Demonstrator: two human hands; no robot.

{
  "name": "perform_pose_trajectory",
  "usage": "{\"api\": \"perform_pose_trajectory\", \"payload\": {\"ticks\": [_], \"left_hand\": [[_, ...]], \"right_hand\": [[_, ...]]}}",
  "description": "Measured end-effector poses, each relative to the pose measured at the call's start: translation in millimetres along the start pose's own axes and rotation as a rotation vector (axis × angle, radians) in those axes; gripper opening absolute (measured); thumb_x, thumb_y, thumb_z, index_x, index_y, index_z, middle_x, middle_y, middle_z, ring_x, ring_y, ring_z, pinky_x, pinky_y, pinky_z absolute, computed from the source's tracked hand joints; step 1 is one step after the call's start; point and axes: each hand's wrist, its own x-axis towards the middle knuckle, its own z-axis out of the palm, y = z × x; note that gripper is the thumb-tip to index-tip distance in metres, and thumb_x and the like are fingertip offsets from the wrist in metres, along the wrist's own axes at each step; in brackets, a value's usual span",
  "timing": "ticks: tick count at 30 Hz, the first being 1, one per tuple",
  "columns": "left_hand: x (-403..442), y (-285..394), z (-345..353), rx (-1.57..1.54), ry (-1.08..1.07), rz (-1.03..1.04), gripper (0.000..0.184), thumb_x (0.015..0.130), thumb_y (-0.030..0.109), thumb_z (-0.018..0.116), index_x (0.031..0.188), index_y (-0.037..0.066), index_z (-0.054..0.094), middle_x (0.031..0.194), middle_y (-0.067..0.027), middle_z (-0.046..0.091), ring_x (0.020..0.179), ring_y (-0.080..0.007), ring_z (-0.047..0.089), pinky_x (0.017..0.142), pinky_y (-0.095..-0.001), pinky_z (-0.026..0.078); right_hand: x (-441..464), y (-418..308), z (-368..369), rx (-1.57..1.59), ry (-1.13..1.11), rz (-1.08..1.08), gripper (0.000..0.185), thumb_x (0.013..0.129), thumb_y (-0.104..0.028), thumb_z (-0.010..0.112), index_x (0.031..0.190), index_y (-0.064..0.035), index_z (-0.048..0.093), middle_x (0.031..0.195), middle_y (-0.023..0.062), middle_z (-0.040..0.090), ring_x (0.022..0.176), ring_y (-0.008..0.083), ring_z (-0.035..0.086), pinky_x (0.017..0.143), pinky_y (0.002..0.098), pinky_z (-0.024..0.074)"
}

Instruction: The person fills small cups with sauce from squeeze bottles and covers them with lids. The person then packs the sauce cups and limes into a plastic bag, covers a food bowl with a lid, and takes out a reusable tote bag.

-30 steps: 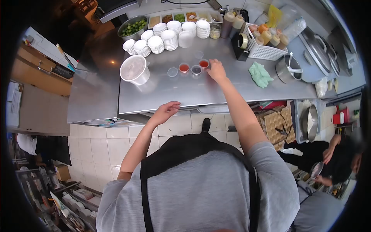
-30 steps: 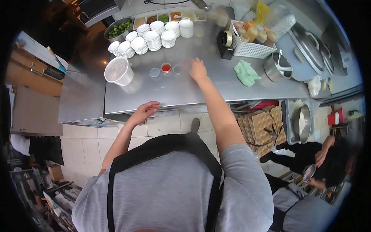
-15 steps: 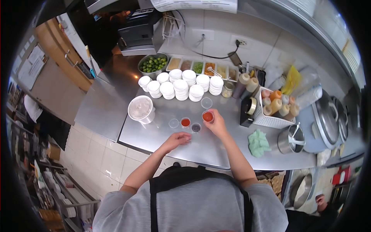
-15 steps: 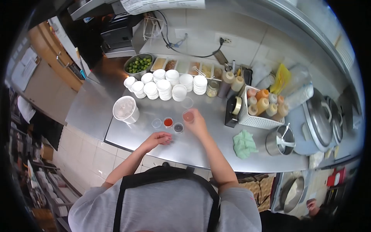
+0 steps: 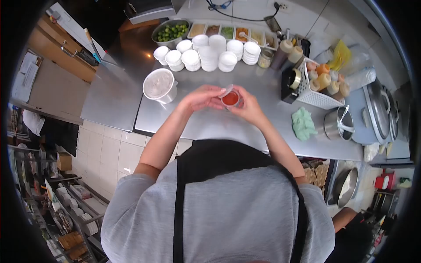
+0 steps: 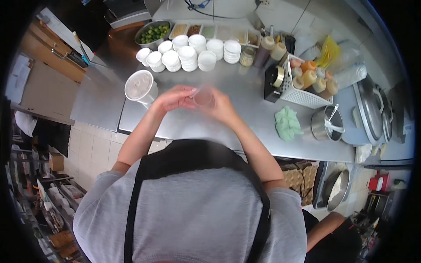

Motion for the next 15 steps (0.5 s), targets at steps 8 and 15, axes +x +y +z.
{"api": "perform_pose_trajectory", "payload": {"ticks": [8, 15], "left_hand": [[17, -8, -6, 0.168, 0.293, 0.149, 0.029, 0.079, 0.019, 0.063, 0.097, -0.004, 0.059, 0.084, -0.0072, 0.061, 0.067, -0.0103, 0.058, 0.056, -0.0221, 0.048], [33, -4, 3, 0.288, 0.282, 0.139, 0.026, 0.077, 0.013, 0.063, 0.098, -0.001, 0.060, 0.083, -0.0040, 0.062, 0.069, -0.0095, 0.058, 0.059, -0.0215, 0.047]], "right_hand": [[7, 27, 13, 0.233, 0.030, 0.172, 0.045, 0.070, -0.014, 0.069, 0.110, -0.0014, 0.052, 0.096, 0.0095, 0.061, 0.083, 0.0162, 0.059, 0.070, 0.0271, 0.0467], [24, 42, 10, 0.486, 0.179, 0.459, 0.027, 0.079, -0.020, 0.063, 0.096, 0.0015, 0.060, 0.085, 0.0053, 0.062, 0.075, 0.0102, 0.056, 0.067, 0.0236, 0.0450]]}}
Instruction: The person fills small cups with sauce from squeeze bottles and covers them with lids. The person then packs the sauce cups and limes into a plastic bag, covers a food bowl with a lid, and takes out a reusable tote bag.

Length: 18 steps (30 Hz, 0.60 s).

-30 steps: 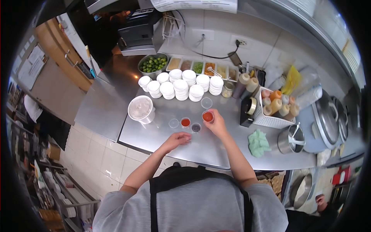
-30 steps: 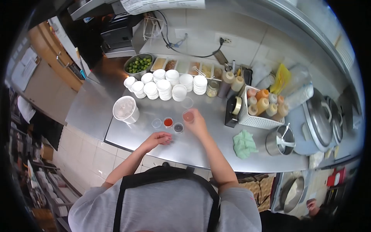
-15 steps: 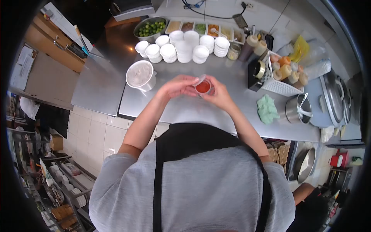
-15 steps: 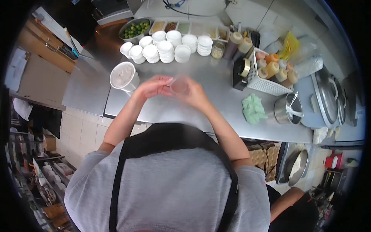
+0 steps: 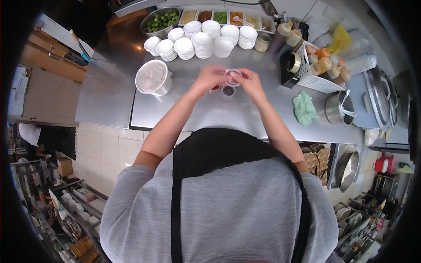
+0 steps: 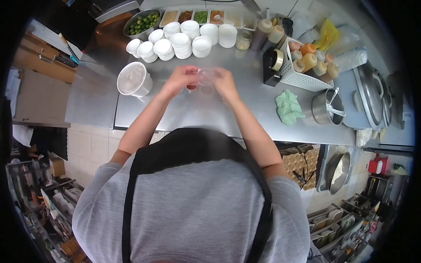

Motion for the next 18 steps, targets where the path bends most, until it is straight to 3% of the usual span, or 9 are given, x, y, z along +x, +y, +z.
{"api": "perform_pose_trajectory", "payload": {"ticks": [2, 6, 11, 14, 15, 17, 18], "left_hand": [[8, -7, 3, 0.118, 0.038, 0.088, 0.027, 0.074, 0.016, 0.066, 0.093, -0.001, 0.060, 0.076, -0.0056, 0.062, 0.063, -0.0081, 0.056, 0.049, -0.0210, 0.043], [18, -28, 14, 0.129, 0.117, 0.180, 0.026, 0.071, 0.012, 0.068, 0.091, -0.002, 0.060, 0.076, -0.0070, 0.063, 0.065, -0.0119, 0.059, 0.057, -0.0253, 0.050], [17, -35, 25, 0.119, 0.109, 0.071, 0.033, 0.066, 0.012, 0.071, 0.092, -0.004, 0.060, 0.076, -0.0099, 0.063, 0.068, -0.0143, 0.061, 0.062, -0.0268, 0.051], [9, -31, 27, 0.247, 0.116, 0.166, 0.039, 0.066, 0.016, 0.073, 0.095, -0.005, 0.058, 0.080, -0.0112, 0.063, 0.071, -0.0152, 0.061, 0.065, -0.0274, 0.051], [17, -50, 20, 0.290, 0.119, 0.177, 0.050, 0.064, 0.022, 0.076, 0.101, -0.004, 0.056, 0.084, -0.0115, 0.063, 0.074, -0.0153, 0.060, 0.066, -0.0273, 0.049], [8, -52, 12, 0.300, 0.174, 0.182, 0.049, 0.065, 0.022, 0.075, 0.103, -0.004, 0.056, 0.085, -0.0108, 0.062, 0.073, -0.0147, 0.060, 0.067, -0.0268, 0.049], [1, -54, 6, 0.311, 0.220, 0.185, 0.049, 0.067, 0.022, 0.074, 0.104, -0.004, 0.055, 0.086, -0.0101, 0.062, 0.073, -0.0140, 0.059, 0.068, -0.0263, 0.049]], "right_hand": [[4, 13, -5, -0.038, 0.016, -0.028, 0.025, 0.079, -0.019, 0.064, 0.095, 0.0009, 0.060, 0.083, 0.0047, 0.062, 0.074, 0.0097, 0.056, 0.066, 0.0232, 0.0447], [-3, 19, -6, -0.102, 0.081, -0.030, 0.020, 0.078, -0.014, 0.063, 0.092, -0.0008, 0.061, 0.079, 0.0026, 0.061, 0.070, 0.0090, 0.055, 0.062, 0.0226, 0.0439], [-8, 35, -16, -0.073, 0.062, 0.019, 0.020, 0.078, -0.014, 0.063, 0.092, -0.0002, 0.062, 0.079, 0.0035, 0.062, 0.070, 0.0098, 0.056, 0.064, 0.0233, 0.0449], [-5, 42, -26, -0.048, 0.048, 0.028, 0.020, 0.078, -0.014, 0.063, 0.091, 0.0010, 0.062, 0.079, 0.0039, 0.062, 0.071, 0.0111, 0.057, 0.065, 0.0235, 0.0451], [-2, 46, -32, -0.171, 0.098, -0.011, 0.022, 0.078, -0.016, 0.063, 0.093, 0.0004, 0.062, 0.079, 0.0041, 0.062, 0.069, 0.0121, 0.057, 0.065, 0.0237, 0.0455], [4, 55, -49, -0.292, 0.141, -0.051, 0.024, 0.078, -0.017, 0.064, 0.094, -0.0001, 0.062, 0.078, 0.0043, 0.063, 0.068, 0.0130, 0.058, 0.065, 0.0239, 0.0460], [8, 60, -60, -0.401, 0.154, 0.026, 0.026, 0.076, -0.021, 0.065, 0.093, -0.0023, 0.063, 0.086, 0.0080, 0.062, 0.076, 0.0178, 0.058, 0.070, 0.0280, 0.0456]]}}
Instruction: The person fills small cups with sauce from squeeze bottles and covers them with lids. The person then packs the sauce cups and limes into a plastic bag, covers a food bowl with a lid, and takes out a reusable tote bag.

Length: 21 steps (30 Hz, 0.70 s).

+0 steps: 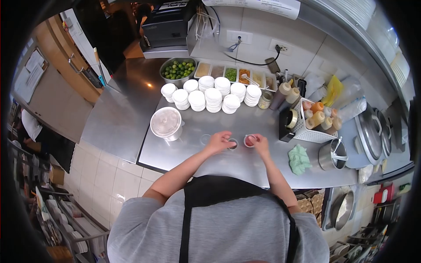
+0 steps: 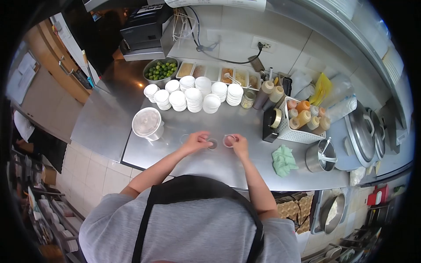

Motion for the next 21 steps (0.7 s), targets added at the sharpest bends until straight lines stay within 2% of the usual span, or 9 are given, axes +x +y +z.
{"api": "perform_pose_trajectory", "payload": {"ticks": [2, 4, 5, 7, 10, 12, 15, 19, 21], "left_hand": [[-11, -18, -19, -0.075, -0.049, -0.045, 0.045, 0.071, 0.022, 0.071, 0.105, -0.003, 0.055, 0.086, -0.0089, 0.061, 0.073, -0.0135, 0.058, 0.068, -0.0258, 0.049], [-28, -29, -36, -0.152, -0.096, -0.087, 0.042, 0.074, 0.021, 0.068, 0.106, -0.003, 0.055, 0.086, -0.0078, 0.060, 0.073, -0.0129, 0.057, 0.069, -0.0253, 0.048], [-39, -31, -43, -0.213, -0.130, -0.169, 0.039, 0.076, 0.020, 0.065, 0.106, -0.003, 0.055, 0.086, -0.0070, 0.060, 0.073, -0.0127, 0.057, 0.068, -0.0252, 0.049], [-54, -39, -48, -0.275, -0.159, -0.250, 0.035, 0.079, 0.020, 0.063, 0.106, -0.002, 0.055, 0.086, -0.0063, 0.060, 0.073, -0.0124, 0.057, 0.068, -0.0251, 0.049], [-66, -57, -45, -0.306, -0.194, -0.345, 0.033, 0.081, 0.021, 0.060, 0.105, -0.001, 0.056, 0.086, -0.0063, 0.060, 0.075, -0.0126, 0.057, 0.068, -0.0258, 0.049], [-69, -65, -40, -0.357, -0.238, -0.389, 0.032, 0.082, 0.022, 0.060, 0.105, -0.001, 0.056, 0.087, -0.0066, 0.060, 0.076, -0.0128, 0.057, 0.069, -0.0262, 0.050], [-67, -72, -36, -0.395, -0.226, -0.421, 0.031, 0.082, 0.021, 0.060, 0.104, 0.000, 0.056, 0.088, -0.0066, 0.059, 0.077, -0.0131, 0.057, 0.071, -0.0264, 0.050], [-58, -78, -38, -0.447, -0.197, -0.426, 0.029, 0.085, 0.020, 0.055, 0.106, 0.000, 0.055, 0.092, -0.0073, 0.059, 0.079, -0.0149, 0.058, 0.075, -0.0275, 0.049], [-50, -71, -43, -0.663, -0.108, -0.404, 0.031, 0.088, 0.021, 0.050, 0.110, -0.001, 0.051, 0.099, -0.0095, 0.059, 0.086, -0.0183, 0.059, 0.079, -0.0303, 0.048]], "right_hand": [[4, 12, 0, -0.114, -0.004, 0.073, 0.028, 0.074, -0.025, 0.066, 0.093, -0.0046, 0.064, 0.095, 0.0117, 0.062, 0.084, 0.0226, 0.059, 0.075, 0.0321, 0.0451], [4, 12, 4, -0.667, 0.071, -0.021, 0.039, 0.072, -0.031, 0.067, 0.101, -0.0063, 0.061, 0.115, 0.0130, 0.051, 0.105, 0.0279, 0.048, 0.086, 0.0405, 0.0390], [5, 7, 8, -0.667, 0.069, -0.023, 0.039, 0.072, -0.031, 0.067, 0.101, -0.0063, 0.061, 0.115, 0.0130, 0.051, 0.105, 0.0279, 0.048, 0.086, 0.0405, 0.0390], [6, -29, 29, -0.786, 0.034, -0.277, 0.049, 0.071, -0.031, 0.065, 0.112, -0.0073, 0.054, 0.124, 0.0124, 0.044, 0.116, 0.0281, 0.038, 0.094, 0.0420, 0.0323], [9, -49, 72, -0.836, -0.184, -0.463, 0.059, 0.069, -0.029, 0.066, 0.121, -0.0103, 0.047, 0.125, 0.0101, 0.044, 0.116, 0.0272, 0.038, 0.093, 0.0429, 0.0330], [5, -56, 96, -0.940, -0.294, -0.723, 0.058, 0.068, -0.027, 0.066, 0.120, -0.0101, 0.047, 0.120, 0.0098, 0.047, 0.114, 0.0270, 0.040, 0.094, 0.0439, 0.0324], [14, -49, 117, -1.075, -0.359, -0.592, 0.056, 0.067, -0.023, 0.067, 0.118, -0.0101, 0.048, 0.114, 0.0096, 0.049, 0.110, 0.0270, 0.044, 0.093, 0.0445, 0.0332], [13, -59, 113, -0.893, -0.366, -0.487, 0.050, 0.069, -0.016, 0.064, 0.116, -0.0076, 0.048, 0.107, 0.0138, 0.051, 0.103, 0.0313, 0.048, 0.092, 0.0505, 0.0319], [5, -73, 102, -0.580, -0.309, -0.555, 0.050, 0.067, -0.015, 0.065, 0.114, -0.0058, 0.049, 0.108, 0.0149, 0.050, 0.102, 0.0330, 0.048, 0.087, 0.0403, 0.0401]]}}
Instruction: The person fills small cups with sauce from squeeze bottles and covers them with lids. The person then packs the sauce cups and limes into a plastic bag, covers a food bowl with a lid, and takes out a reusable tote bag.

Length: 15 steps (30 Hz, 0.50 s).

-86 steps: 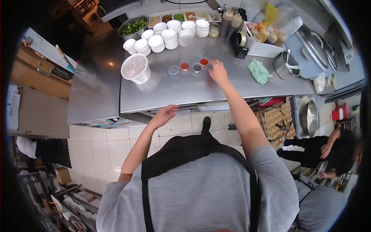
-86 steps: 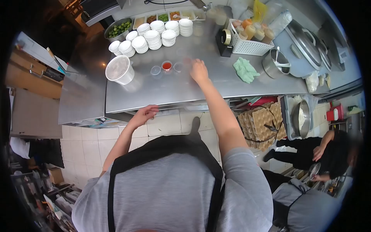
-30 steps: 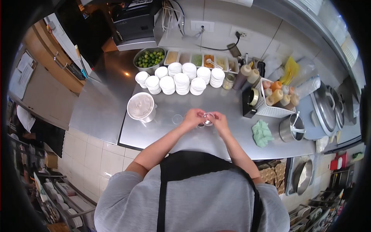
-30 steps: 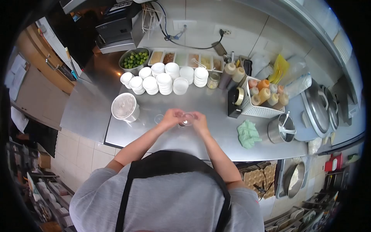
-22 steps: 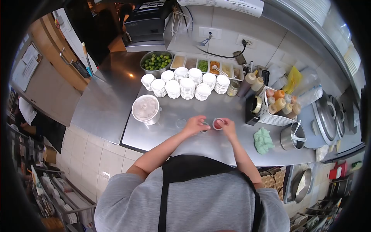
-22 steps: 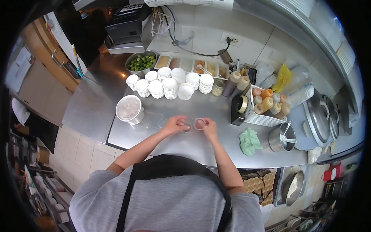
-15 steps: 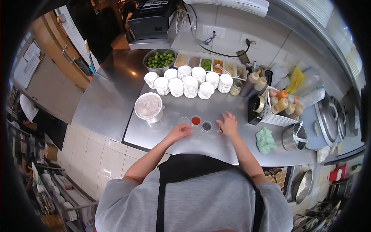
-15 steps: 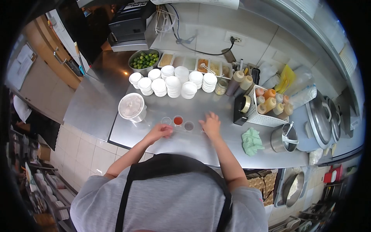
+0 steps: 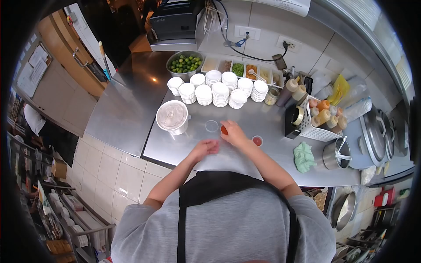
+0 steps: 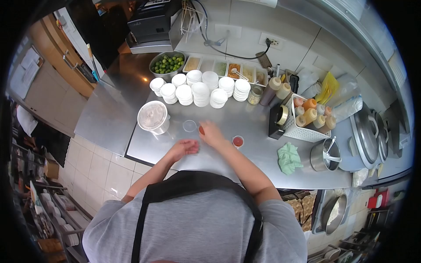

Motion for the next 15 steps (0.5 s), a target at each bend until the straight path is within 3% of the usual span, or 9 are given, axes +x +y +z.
{"api": "perform_pose_trajectory", "payload": {"ticks": [1, 3, 6, 13, 15], "left_hand": [[-3, 14, 6, 0.001, -0.001, -0.003, 0.031, 0.088, 0.021, 0.050, 0.110, -0.001, 0.051, 0.099, -0.0095, 0.059, 0.086, -0.0183, 0.059, 0.079, -0.0303, 0.048], [-8, 43, 20, -0.506, -0.139, 0.008, 0.035, 0.090, 0.023, 0.046, 0.113, -0.002, 0.048, 0.104, -0.0121, 0.057, 0.093, -0.0215, 0.058, 0.083, -0.0336, 0.047], [-6, 66, 31, -0.488, -0.252, 0.013, 0.038, 0.089, 0.026, 0.049, 0.113, -0.002, 0.048, 0.105, -0.0114, 0.057, 0.094, -0.0197, 0.057, 0.082, -0.0295, 0.047], [12, 76, 46, -0.116, -0.179, 0.062, 0.031, 0.085, 0.016, 0.055, 0.108, -0.004, 0.050, 0.101, -0.0117, 0.058, 0.090, -0.0190, 0.059, 0.079, -0.0286, 0.050], [16, 78, 46, -0.109, -0.233, 0.093, 0.030, 0.083, 0.014, 0.057, 0.106, -0.004, 0.051, 0.100, -0.0111, 0.059, 0.089, -0.0180, 0.059, 0.077, -0.0271, 0.051]], "right_hand": [[-3, -8, -10, 0.001, 0.000, 0.003, 0.050, 0.067, -0.015, 0.065, 0.114, -0.0058, 0.049, 0.108, 0.0149, 0.050, 0.102, 0.0330, 0.048, 0.087, 0.0403, 0.0401], [-9, -22, -29, 0.066, 0.045, -0.055, 0.051, 0.066, -0.015, 0.065, 0.113, -0.0038, 0.047, 0.105, 0.0177, 0.051, 0.101, 0.0351, 0.048, 0.085, 0.0397, 0.0410], [-16, -27, -40, 0.139, 0.055, 0.008, 0.055, 0.065, -0.014, 0.066, 0.115, -0.0037, 0.045, 0.102, 0.0190, 0.052, 0.098, 0.0354, 0.048, 0.084, 0.0406, 0.0408], [-27, -46, -68, 0.060, -0.008, 0.123, 0.053, 0.068, -0.016, 0.064, 0.116, -0.0035, 0.046, 0.110, 0.0194, 0.050, 0.102, 0.0357, 0.047, 0.086, 0.0406, 0.0397], [-29, -29, -59, 0.134, 0.284, -0.129, 0.062, 0.062, -0.019, 0.071, 0.115, -0.0037, 0.045, 0.101, 0.0200, 0.054, 0.095, 0.0359, 0.049, 0.080, 0.0409, 0.0431]]}}
